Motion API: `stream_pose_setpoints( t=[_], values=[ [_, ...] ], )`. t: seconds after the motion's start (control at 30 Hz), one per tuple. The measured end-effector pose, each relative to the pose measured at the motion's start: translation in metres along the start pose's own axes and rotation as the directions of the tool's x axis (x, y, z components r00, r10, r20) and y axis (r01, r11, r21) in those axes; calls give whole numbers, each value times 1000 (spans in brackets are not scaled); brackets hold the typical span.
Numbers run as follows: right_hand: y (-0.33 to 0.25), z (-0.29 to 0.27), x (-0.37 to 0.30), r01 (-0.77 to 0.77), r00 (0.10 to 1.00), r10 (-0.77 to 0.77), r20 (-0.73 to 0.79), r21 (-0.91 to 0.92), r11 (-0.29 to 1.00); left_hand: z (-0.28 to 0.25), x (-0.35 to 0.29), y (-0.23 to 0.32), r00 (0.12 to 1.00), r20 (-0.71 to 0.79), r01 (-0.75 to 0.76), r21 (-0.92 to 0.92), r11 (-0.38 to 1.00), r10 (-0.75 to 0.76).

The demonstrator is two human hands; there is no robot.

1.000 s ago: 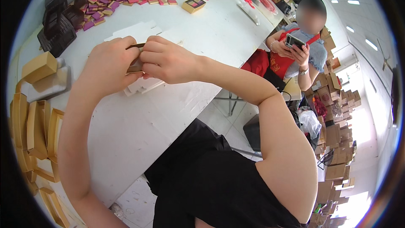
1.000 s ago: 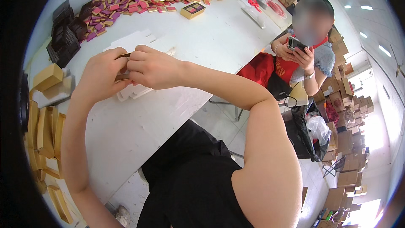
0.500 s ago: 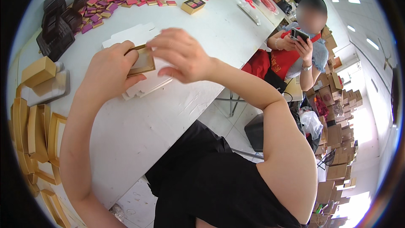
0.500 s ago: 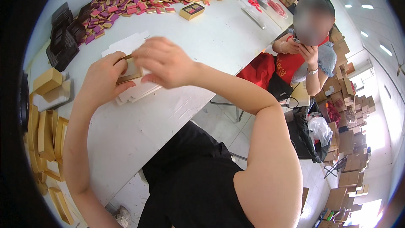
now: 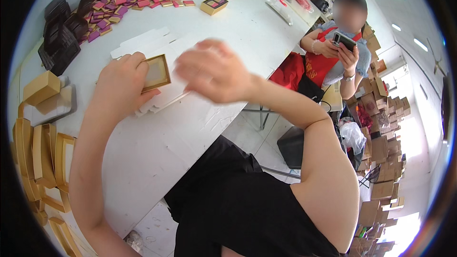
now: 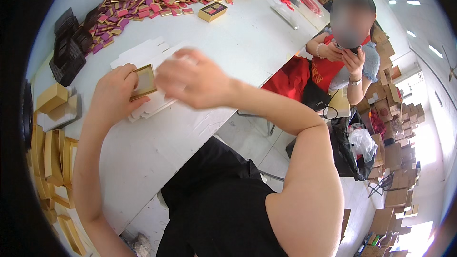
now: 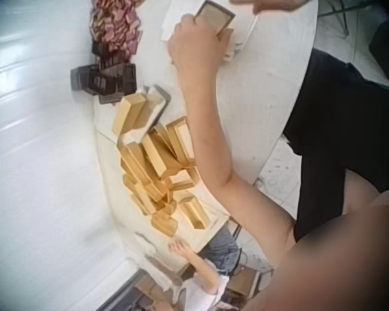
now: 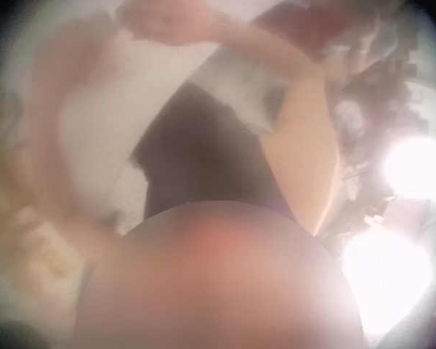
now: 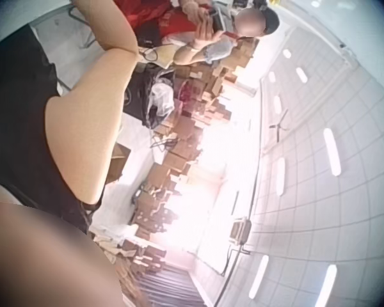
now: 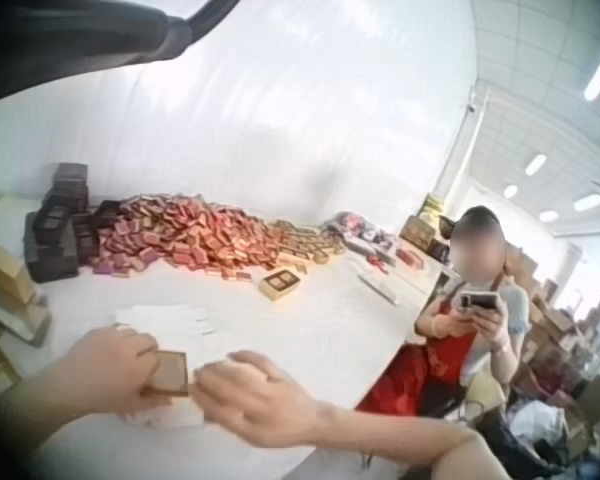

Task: The person folds flat cardboard pieces into small rectangular boxes and places them on the table. They then pick up black plastic trays and insert them into the assembled boxes. The person stacks the completed boxes on the table.

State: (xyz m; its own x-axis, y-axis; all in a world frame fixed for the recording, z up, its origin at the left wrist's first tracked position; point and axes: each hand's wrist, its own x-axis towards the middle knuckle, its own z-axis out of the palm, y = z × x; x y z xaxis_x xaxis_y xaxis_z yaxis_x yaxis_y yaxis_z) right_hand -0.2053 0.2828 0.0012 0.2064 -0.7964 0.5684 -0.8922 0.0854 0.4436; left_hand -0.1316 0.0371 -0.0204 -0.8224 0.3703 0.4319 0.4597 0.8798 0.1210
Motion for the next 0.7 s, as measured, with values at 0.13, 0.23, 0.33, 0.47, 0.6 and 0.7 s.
stream_pose_setpoints(
  t=[0.13, 0.23, 0.33, 0.47, 0.6, 0.7],
  values=[
    [-31, 18, 16, -5, 998, 1, 67, 68, 998, -5, 2, 19, 998, -13, 51, -178, 983, -54],
    [-27, 22, 17, -43, 998, 39, 48, 93, 995, -16, 2, 19, 990, 89, 137, -415, 900, -110],
    [-15, 18, 25, -64, 998, 63, 11, 242, 968, -19, 1, 9, 993, 93, 118, -570, 813, -78],
    [14, 7, 13, -143, 974, 84, 211, 283, 948, -33, 7, 9, 957, 272, 278, -761, 586, -101],
    [46, 5, 1, -488, 873, 328, 362, 616, 619, -31, 1, -24, 893, 448, 442, -856, 268, -41],
    [63, 12, -21, -602, 779, 424, 462, 739, 300, -30, 1, -19, 972, 233, 233, -967, 100, -4]
  ],
)
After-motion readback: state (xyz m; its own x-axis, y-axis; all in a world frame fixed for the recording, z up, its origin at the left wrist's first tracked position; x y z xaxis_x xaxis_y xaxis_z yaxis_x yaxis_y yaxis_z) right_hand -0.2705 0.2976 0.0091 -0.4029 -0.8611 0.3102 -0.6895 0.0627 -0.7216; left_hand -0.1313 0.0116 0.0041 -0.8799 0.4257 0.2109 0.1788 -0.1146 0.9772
